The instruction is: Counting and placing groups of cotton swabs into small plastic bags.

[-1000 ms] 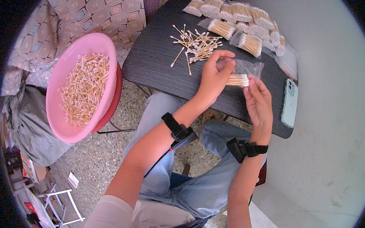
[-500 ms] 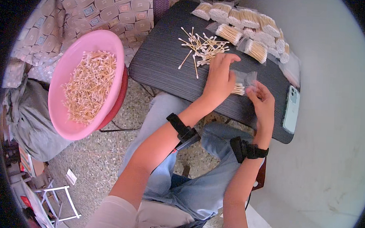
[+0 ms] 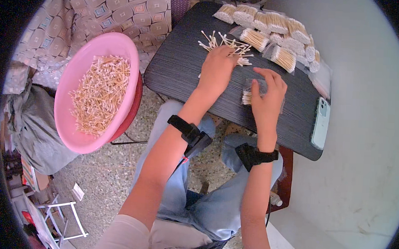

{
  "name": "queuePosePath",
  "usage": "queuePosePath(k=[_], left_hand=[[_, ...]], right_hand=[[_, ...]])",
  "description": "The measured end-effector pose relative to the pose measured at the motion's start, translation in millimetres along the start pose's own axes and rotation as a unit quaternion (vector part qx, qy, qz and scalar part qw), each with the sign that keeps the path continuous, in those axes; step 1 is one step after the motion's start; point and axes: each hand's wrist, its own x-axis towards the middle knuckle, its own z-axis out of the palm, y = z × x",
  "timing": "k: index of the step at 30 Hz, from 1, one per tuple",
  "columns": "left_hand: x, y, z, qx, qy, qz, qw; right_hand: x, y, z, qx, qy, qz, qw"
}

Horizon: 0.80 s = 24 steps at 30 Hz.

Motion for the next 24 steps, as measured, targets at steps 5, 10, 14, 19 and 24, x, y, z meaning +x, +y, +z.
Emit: queuePosePath(k=[5,10,14,19,24], left_hand=[[5.3,1.8,-4.4,-0.059,-0.028,-0.026,0.998],[6.7,1.0,-4.0,-0.071,0.02,-0.006,0.997],[8.7,0.6,-5.9,-0.084,0.024,-0.01,0.996],[12.9,4.2,-13.0,-0.011,0.078,-0.016,0.997],[15.4,11.7,-18.7,-0.093,0.08,-0.073,0.99]], right_hand=[[1.6,5.4,2.9,0.001,0.006,-0.018,1.0],[3.2,4.5,5.2,0.003,0.011,-0.01,1.0],[4.7,2.2,7.6,0.006,0.015,-0.007,1.0],[6.0,2.0,9.7,0.011,0.011,-0.01,1.0],[6.3,-0.6,10.1,0.014,0.022,-0.021,0.999]])
